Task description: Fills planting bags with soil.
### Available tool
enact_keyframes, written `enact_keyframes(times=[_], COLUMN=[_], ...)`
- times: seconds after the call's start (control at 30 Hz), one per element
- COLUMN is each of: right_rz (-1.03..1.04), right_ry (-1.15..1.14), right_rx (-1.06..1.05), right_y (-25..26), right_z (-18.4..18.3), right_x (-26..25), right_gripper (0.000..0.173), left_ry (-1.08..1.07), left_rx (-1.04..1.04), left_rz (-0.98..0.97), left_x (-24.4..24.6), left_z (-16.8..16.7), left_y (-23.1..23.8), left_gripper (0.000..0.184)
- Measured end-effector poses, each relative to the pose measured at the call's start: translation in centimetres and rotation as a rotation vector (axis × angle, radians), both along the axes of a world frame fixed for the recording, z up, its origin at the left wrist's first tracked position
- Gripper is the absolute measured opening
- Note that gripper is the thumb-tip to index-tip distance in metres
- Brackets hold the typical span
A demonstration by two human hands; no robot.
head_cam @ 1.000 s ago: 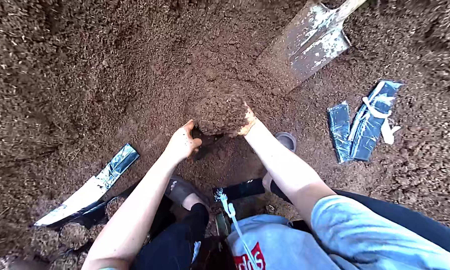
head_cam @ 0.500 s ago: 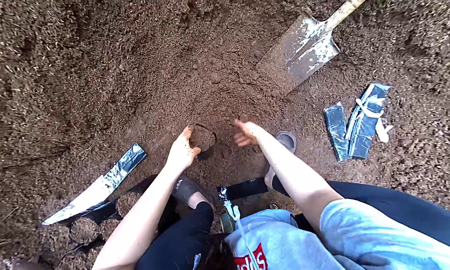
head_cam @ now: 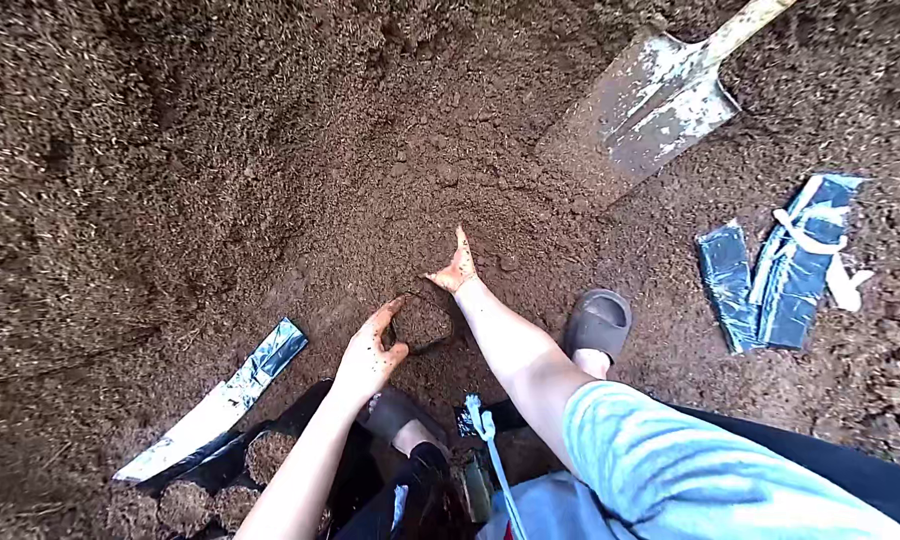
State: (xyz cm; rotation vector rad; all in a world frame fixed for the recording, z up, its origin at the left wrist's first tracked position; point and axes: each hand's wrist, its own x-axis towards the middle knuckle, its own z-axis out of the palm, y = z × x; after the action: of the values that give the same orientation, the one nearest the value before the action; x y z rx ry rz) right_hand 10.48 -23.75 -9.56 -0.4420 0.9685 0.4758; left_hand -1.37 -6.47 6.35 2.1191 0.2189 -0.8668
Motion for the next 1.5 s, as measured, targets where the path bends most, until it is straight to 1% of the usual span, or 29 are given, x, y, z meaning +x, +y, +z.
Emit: enact_keyframes(times=[0.07, 0.17, 0.23, 0.3, 0.4, 0.47, 0.5, 0.57, 0.6, 0.63, 0.67, 0.7, 0.73, 0.77, 0.8, 0.87, 0.9, 0.97, 1.0, 1.03, 1.1, 1.13, 1.23, 1.3, 1.33, 1.37, 1.4, 1.47, 1.5], right_rz=[0.103, 0.261, 0.351, 0.457, 0.69, 0.841, 0.887, 0.976, 1.061, 1.2, 1.34, 1.447, 1.506, 1.533, 1.555, 1.656, 1.698, 1.756, 1.752, 1.717, 1.631, 1.601, 1.532, 1.478, 1.433, 1.383, 1.333, 1.337, 1.413], right_ry=[-0.036, -0.32, -0.502, -0.553, -0.589, -0.69, -0.774, -0.933, -0.936, -0.867, -0.763, -0.659, -0.581, -0.542, -0.554, -0.655, -0.71, -0.801, -0.848, -0.904, -0.993, -1.015, -1.059, -1.099, -1.117, -1.125, -1.118, -1.024, -0.947], right_rx=[-0.038, -0.062, 0.0, 0.013, -0.196, -0.435, -0.585, -1.007, -1.197, -1.298, -1.28, -1.195, -1.102, -1.046, -1.063, -1.192, -1.247, -1.321, -1.342, -1.363, -1.394, -1.397, -1.441, -1.466, -1.467, -1.46, -1.435, -1.365, -1.335], right_y=[-0.9, -2.7, -3.7, -4.0, -3.7, -3.8, -3.9, -4.7, -5.2, -5.6, -5.6, -5.3, -4.8, -4.3, -3.7, -3.0, -2.8, -2.9, -3.1, -3.4, -4.2, -4.7, -6.1, -6.9, -7.3, -7.5, -7.6, -7.6, -7.6], right_z=[2.6, 8.5, 12.1, 15.1, 18.4, 20.2, 20.8, 20.5, 19.9, 19.5, 19.0, 18.3, 17.5, 16.8, 16.2, 16.1, 16.2, 16.7, 17.6, 18.7, 21.6, 23.4, 28.9, 30.8, 30.6, 29.4, 27.2, 21.0, 17.8], right_x=[-0.1, -0.7, -1.4, -2.3, -4.4, -5.4, -5.6, -5.9, -6.2, -6.7, -7.3, -8.0, -8.6, -9.1, -9.3, -8.9, -8.9, -9.0, -8.8, -8.6, -8.6, -8.6, -8.7, -9.2, -9.5, -9.7, -9.8, -9.5, -9.4], right_gripper=[0.08, 0.063, 0.058, 0.054, 0.048, 0.05, 0.047, 0.037, 0.036, 0.039, 0.048, 0.058, 0.065, 0.067, 0.063, 0.05, 0.046, 0.043, 0.041, 0.04, 0.037, 0.037, 0.034, 0.032, 0.03, 0.03, 0.03, 0.035, 0.038], left_ry=[0.021, 0.016, 0.018, 0.015, 0.005, -0.016, -0.014, -0.008, -0.007, -0.006, 0.004, 0.011, 0.018, 0.028, 0.033, 0.01, -0.018, -0.074, -0.113, -0.153, -0.212, -0.237, -0.334, -0.376, -0.387, -0.387, -0.374, -0.306, -0.25], left_rx=[-0.019, -0.065, -0.093, -0.091, -0.084, -0.075, -0.054, -0.021, -0.01, 0.001, 0.005, 0.004, -0.003, -0.016, -0.036, -0.072, -0.089, -0.141, -0.162, -0.168, -0.138, -0.131, -0.192, -0.244, -0.26, -0.267, -0.275, -0.252, -0.214], left_rz=[0.02, 0.036, 0.055, 0.086, 0.113, 0.135, 0.125, 0.109, 0.101, 0.096, 0.098, 0.113, 0.138, 0.168, 0.199, 0.256, 0.294, 0.392, 0.443, 0.479, 0.49, 0.485, 0.511, 0.529, 0.539, 0.558, 0.585, 0.609, 0.594], left_x=[0.4, 0.8, 0.9, 1.0, 0.6, 0.2, 0.1, -0.3, -0.5, -0.7, -0.8, -1.0, -1.2, -1.5, -1.8, -2.1, -2.4, -3.3, -3.5, -3.5, -3.8, -3.9, -4.1, -4.7, -5.0, -5.2, -5.3, -5.0, -5.0], left_z=[0.2, 0.6, 0.7, 1.1, 1.0, 0.9, 0.9, 1.0, 1.0, 1.0, 1.0, 0.9, 1.0, 1.2, 1.4, 1.4, 1.1, 0.8, 1.3, 2.4, 5.8, 7.8, 13.1, 14.9, 14.8, 14.1, 12.5, 6.7, 3.3], left_y=[-0.1, -0.6, -1.2, -1.7, -1.9, -1.8, -1.7, -1.3, -1.2, -1.1, -1.1, -1.2, -1.4, -1.7, -2.1, -2.8, -3.1, -3.7, -4.0, -4.3, -5.0, -5.3, -6.2, -6.7, -7.0, -7.3, -7.6, -8.0, -8.2], left_gripper=[0.073, 0.072, 0.075, 0.07, 0.06, 0.052, 0.05, 0.058, 0.062, 0.066, 0.07, 0.071, 0.069, 0.066, 0.062, 0.054, 0.053, 0.057, 0.058, 0.054, 0.046, 0.045, 0.046, 0.05, 0.051, 0.052, 0.053, 0.054, 0.051])
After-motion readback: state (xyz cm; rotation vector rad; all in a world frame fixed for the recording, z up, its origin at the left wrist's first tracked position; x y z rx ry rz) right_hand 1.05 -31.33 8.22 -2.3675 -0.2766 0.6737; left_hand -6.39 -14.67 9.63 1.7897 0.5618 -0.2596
